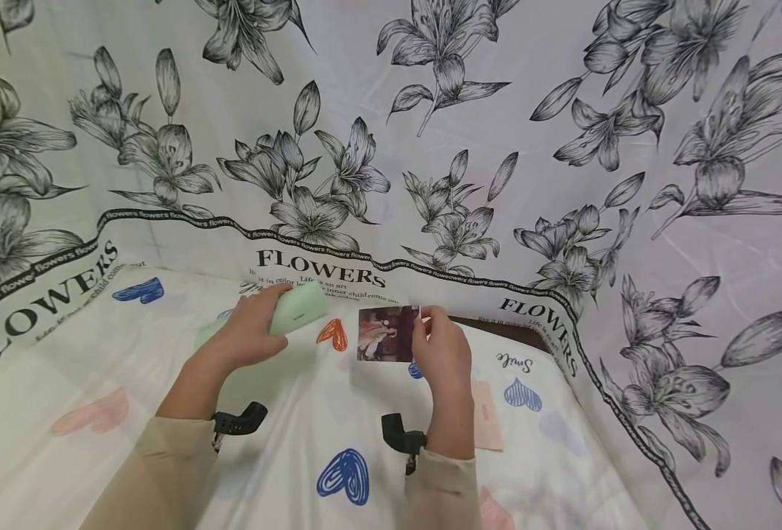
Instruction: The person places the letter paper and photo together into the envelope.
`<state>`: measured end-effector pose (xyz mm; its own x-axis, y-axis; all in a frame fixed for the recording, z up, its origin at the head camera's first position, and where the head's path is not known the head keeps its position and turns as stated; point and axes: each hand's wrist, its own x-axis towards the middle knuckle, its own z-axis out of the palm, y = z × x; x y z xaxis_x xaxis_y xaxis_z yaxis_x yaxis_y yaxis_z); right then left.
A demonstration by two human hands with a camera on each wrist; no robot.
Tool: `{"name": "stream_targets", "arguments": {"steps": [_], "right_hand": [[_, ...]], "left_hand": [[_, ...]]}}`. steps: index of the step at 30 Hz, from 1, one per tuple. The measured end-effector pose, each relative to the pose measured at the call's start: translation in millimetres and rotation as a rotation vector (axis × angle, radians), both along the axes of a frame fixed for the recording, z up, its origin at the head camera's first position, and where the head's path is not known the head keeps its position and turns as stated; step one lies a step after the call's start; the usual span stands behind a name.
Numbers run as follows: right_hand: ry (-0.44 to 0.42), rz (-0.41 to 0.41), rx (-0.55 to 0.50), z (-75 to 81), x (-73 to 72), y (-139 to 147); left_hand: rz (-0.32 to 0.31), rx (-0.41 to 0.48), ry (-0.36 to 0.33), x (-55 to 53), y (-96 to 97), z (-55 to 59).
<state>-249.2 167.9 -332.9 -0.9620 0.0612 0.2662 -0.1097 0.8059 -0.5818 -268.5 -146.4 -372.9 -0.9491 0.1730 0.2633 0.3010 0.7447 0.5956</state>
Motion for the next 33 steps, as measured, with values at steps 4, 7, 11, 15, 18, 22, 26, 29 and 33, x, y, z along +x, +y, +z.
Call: {"name": "stream_targets", "arguments": {"steps": [4,7,11,15,18,22,26,29,33], "right_hand": [[0.012,0.015,-0.073,1.8,0.6,-1.7],[0.044,0.028,-0.128,2.7,1.3,-3.3],[0.116,0.035,-0.216,4.4,1.8,-6.0],[0.139,0.039,-0.34,6.6,3.5,-9.9],[0.139,0.045,-0.411,6.1,4.0,-13.2],[0.142,0.074,-0.446,4.7,4.0,-15.2],[0.15,0.095,-0.452,4.9,4.3,-13.7],[0.158,0.106,-0.457,5.7,3.8,-12.1],[0.147,0.113,-0.457,5.7,3.3,-10.5]], "left_hand": [[-0.023,0.031,0.006,1.7,3.3,1.5],[-0.036,0.042,0.014,3.6,5.0,2.9],[-0.062,0.026,0.052,4.5,7.9,3.1],[-0.093,0.007,0.088,4.8,13.7,1.4],[-0.11,-0.004,0.101,5.5,19.3,0.8],[-0.125,-0.036,0.122,7.0,25.3,1.6],[-0.125,-0.087,0.149,7.0,27.5,1.4],[-0.123,-0.107,0.179,6.6,28.0,0.6],[-0.122,-0.128,0.227,6.2,29.6,-2.3]]}}
